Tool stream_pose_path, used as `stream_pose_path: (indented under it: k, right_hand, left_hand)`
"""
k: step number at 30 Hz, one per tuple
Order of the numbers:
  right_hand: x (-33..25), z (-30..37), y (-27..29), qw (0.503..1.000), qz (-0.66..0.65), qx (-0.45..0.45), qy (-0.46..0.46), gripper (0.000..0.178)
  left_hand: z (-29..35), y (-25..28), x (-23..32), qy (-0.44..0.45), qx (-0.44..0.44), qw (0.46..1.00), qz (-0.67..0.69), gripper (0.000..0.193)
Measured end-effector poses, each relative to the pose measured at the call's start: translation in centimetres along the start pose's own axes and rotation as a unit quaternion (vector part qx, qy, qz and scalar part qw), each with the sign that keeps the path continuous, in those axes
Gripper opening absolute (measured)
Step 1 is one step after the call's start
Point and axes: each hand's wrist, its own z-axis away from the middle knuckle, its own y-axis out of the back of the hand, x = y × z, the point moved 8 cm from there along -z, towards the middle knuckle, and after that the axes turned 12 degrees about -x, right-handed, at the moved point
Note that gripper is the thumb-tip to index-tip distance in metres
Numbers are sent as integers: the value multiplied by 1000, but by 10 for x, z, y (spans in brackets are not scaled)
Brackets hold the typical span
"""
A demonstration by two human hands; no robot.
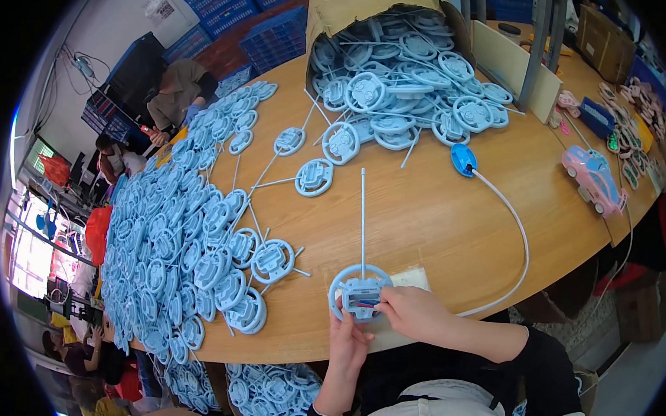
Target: The recorder hangs a small blue fan on a rail and then uses a manual tool to thread wires or string through small blue circular plastic components.
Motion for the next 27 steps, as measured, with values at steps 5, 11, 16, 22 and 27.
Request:
stream_pose_path:
  k: [5, 11, 16, 22, 27]
  right_hand:
    - [3, -2, -1, 1000, -1, 4, 5, 18]
    - [6, -4, -3, 1000, -19, 1, 12, 19]
    - [8, 1, -1, 999, -38, -2, 14, 18]
    - [9, 3, 0, 998, -54, 0, 22, 17]
    - [10, 1, 8, 997, -67, 1, 23, 17]
  left_hand:
    - [-1, -2, 3, 0, -7, 1000, -3, 41]
    - [1, 2, 2, 7, -3, 1000, -4, 42]
    - [4, 4, -2, 32, -1, 1000, -2, 40]
    - [6, -1, -1, 39, 21, 999, -27, 39]
    - [-3, -3, -4, 43, 11, 999, -3, 39]
